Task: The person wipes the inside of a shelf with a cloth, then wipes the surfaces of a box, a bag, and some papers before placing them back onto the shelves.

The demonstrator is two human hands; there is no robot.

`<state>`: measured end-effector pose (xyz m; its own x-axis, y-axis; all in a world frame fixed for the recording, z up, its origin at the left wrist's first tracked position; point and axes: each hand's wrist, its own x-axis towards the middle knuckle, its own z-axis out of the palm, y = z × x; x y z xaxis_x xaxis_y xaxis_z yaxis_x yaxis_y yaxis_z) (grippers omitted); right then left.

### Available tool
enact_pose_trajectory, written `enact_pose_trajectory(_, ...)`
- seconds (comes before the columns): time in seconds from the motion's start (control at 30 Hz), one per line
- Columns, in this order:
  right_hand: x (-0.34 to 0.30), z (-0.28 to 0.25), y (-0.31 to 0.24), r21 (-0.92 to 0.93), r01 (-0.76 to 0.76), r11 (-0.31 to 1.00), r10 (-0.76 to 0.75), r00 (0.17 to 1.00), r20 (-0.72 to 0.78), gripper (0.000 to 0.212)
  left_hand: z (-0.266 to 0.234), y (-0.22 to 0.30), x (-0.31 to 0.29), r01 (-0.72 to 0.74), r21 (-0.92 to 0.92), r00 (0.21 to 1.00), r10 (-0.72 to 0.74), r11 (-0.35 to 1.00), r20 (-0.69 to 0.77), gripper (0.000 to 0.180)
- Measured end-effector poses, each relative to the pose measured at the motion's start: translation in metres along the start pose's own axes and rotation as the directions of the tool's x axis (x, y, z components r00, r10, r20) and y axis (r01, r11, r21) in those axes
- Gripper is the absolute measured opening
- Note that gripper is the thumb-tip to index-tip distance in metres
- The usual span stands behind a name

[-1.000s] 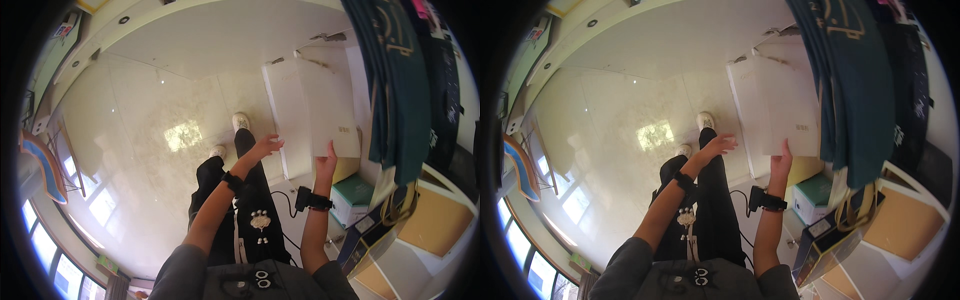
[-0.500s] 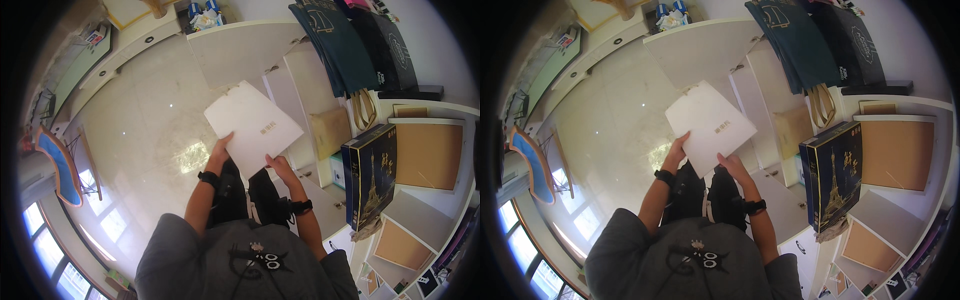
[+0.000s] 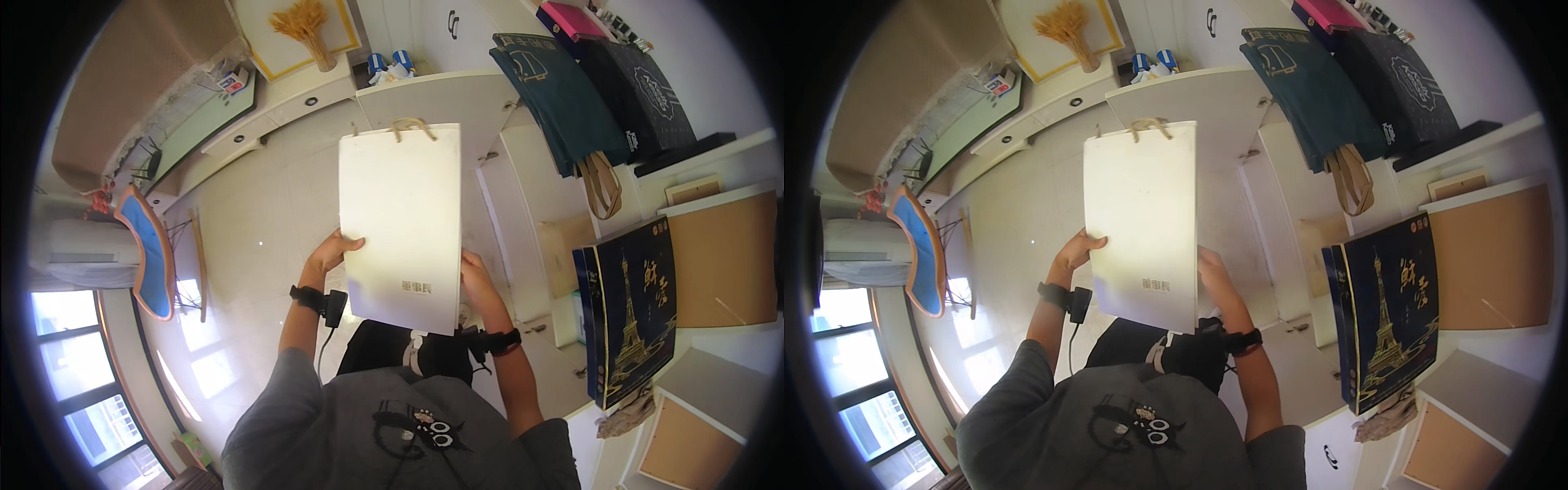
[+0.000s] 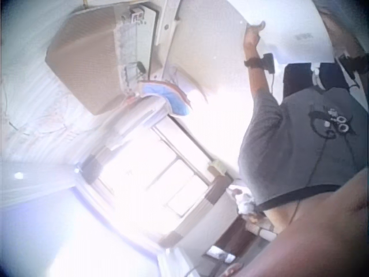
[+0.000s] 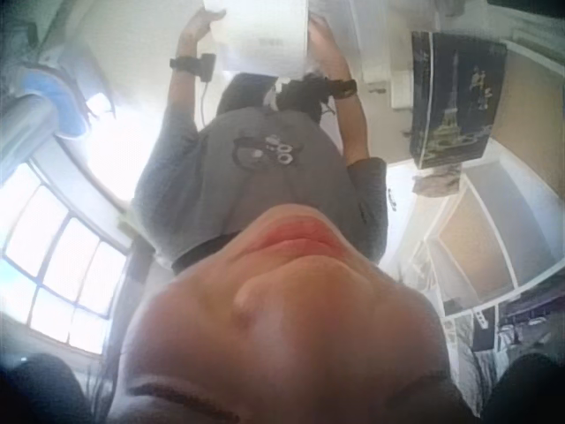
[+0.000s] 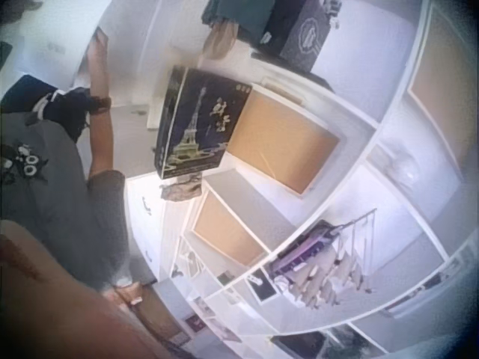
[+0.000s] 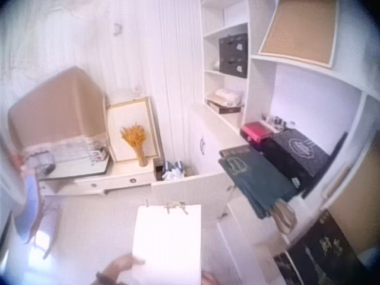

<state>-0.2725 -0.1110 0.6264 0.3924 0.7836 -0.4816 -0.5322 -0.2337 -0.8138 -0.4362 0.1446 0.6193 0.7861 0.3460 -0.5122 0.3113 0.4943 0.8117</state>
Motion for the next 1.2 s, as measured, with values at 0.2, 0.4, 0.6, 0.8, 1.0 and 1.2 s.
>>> enact_pose_trajectory(0.2,-0.025,0.016,-0.035,0.27,0.17,0.948,-0.145,0.983,-0.108,0.044,0.027,0.061,-0.026,-0.102,0.129,0.991,0.089,0.986,0.105,0.046)
enact_pose_trajectory(0.4,-0.02,0.015,-0.042,0.225,0.432,0.873,-0.366,0.887,-0.283,0.048,0.052,0.092,-0.027,-0.299,0.398,0.949,0.315,0.867,0.025,0.046)
enact_pose_trajectory(0.6,-0.029,0.019,-0.063,0.297,0.42,0.857,-0.326,0.891,-0.316,0.047,0.061,0.082,-0.01,-0.436,0.535,0.866,0.5,0.723,0.031,0.042)
enact_pose_trajectory(0.8,-0.037,0.013,-0.079,0.291,0.528,0.798,-0.33,0.787,-0.521,0.045,0.071,0.052,0.016,-0.453,0.555,0.832,0.554,0.698,-0.017,0.026)
enact_pose_trajectory(1.0,-0.038,-0.032,-0.087,0.172,0.618,0.767,-0.305,0.588,-0.749,0.048,0.083,0.053,0.024,-0.384,0.638,0.856,0.516,0.667,-0.024,0.023)
enact_pose_trajectory(1.2,-0.072,-0.081,-0.109,-0.393,0.52,0.759,-0.516,0.112,-0.849,0.042,0.016,0.061,0.035,-0.458,0.657,0.675,0.715,0.599,-0.182,0.019)
